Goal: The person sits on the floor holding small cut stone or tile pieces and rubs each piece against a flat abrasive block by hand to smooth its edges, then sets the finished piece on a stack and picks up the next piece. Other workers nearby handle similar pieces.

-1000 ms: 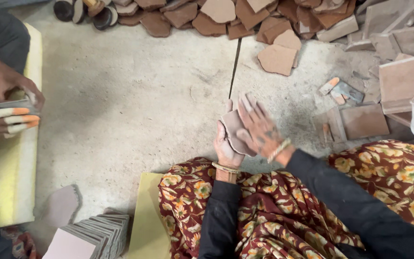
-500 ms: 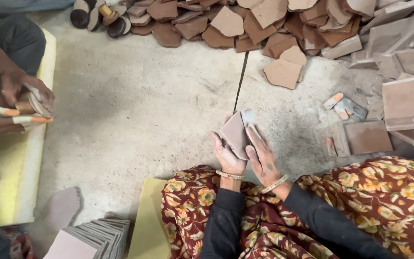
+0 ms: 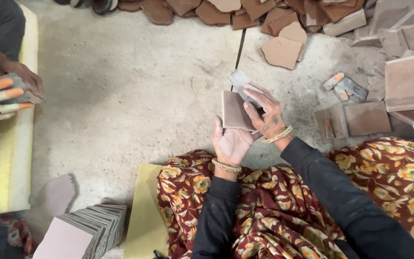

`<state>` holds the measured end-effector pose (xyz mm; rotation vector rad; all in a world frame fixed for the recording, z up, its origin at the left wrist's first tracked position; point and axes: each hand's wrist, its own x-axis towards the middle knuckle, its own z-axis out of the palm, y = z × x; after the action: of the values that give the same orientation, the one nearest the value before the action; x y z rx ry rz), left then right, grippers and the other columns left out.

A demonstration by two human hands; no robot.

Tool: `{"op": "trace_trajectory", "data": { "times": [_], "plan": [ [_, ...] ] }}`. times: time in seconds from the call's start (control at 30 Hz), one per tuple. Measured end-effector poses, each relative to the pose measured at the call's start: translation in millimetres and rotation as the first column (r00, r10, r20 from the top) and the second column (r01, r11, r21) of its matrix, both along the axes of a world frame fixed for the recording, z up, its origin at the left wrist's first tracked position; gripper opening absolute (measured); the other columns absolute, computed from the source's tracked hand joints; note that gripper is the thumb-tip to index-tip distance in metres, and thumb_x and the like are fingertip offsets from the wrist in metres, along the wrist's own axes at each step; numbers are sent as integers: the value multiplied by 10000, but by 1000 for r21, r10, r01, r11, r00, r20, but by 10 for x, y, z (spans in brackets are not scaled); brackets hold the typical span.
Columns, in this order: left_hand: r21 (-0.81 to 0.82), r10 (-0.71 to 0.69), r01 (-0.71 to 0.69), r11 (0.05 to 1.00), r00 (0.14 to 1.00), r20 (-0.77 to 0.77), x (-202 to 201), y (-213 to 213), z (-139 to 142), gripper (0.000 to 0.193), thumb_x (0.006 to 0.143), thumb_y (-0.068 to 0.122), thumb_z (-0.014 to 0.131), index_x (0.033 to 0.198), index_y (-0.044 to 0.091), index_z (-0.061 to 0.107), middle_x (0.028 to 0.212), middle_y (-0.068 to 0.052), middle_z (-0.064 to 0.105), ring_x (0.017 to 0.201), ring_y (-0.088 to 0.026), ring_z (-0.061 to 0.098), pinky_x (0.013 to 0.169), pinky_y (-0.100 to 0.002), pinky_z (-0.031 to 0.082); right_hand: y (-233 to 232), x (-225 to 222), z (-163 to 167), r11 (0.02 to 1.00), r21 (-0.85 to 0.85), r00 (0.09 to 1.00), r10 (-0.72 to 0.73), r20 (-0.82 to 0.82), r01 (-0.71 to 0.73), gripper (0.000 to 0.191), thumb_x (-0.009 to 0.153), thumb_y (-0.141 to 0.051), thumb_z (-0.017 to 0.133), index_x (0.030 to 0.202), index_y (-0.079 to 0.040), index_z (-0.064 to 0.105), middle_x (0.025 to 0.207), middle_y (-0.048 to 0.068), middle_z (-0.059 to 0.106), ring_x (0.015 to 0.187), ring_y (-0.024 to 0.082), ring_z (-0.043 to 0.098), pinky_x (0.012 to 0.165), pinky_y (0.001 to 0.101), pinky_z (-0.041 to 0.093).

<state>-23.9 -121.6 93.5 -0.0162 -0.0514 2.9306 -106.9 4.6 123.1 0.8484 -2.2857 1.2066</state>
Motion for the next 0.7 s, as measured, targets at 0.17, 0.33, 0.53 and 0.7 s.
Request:
{"op": "trace_trajectory", "data": {
  "times": [0.17, 0.33, 0.53, 0.7],
  "plan": [
    [83, 29, -31, 996, 999, 19, -87, -28, -53, 834, 1036, 769, 329, 1523, 100, 436, 1478, -188, 500, 1310, -350, 554, 1097, -561, 474, 163, 183, 222, 989, -17, 979, 145, 141, -144, 353, 1003, -305, 665, 1262, -68, 705, 1390, 192, 670, 1305, 353, 650, 1060, 453, 567],
    [-117, 157, -144, 983, 981, 112, -108, -51, -126, 917, 990, 816, 317, 1551, 97, 412, 1493, -202, 482, 1293, -345, 557, 1059, -518, 500, 221, 581, 296, 990, 103, 994, 86, 61, -92, 428, 986, -424, 700, 1255, -91, 722, 1350, 139, 714, 1311, 324, 658, 1122, 469, 528],
    [-59, 213, -214, 975, 977, -29, -123, -70, -105, 942, 1007, 799, 258, 1597, 76, 387, 1557, -216, 465, 1342, -359, 543, 1052, -497, 532, -126, 665, 153, 905, 411, 993, -116, -2, 106, 686, 974, -578, 431, 1485, -147, 581, 1414, 150, 631, 1230, 312, 556, 1094, 486, 439],
    [-322, 347, -329, 888, 938, -1, -145, -149, -211, 953, 966, 787, 233, 1586, 77, 379, 1555, -194, 462, 1400, -355, 497, 1119, -447, 521, -256, 1036, 110, 925, 378, 991, 87, -105, -41, 671, 1095, -539, 265, 1564, -88, 429, 1556, 166, 526, 1490, 341, 423, 1225, 533, 361]
  ]
}}
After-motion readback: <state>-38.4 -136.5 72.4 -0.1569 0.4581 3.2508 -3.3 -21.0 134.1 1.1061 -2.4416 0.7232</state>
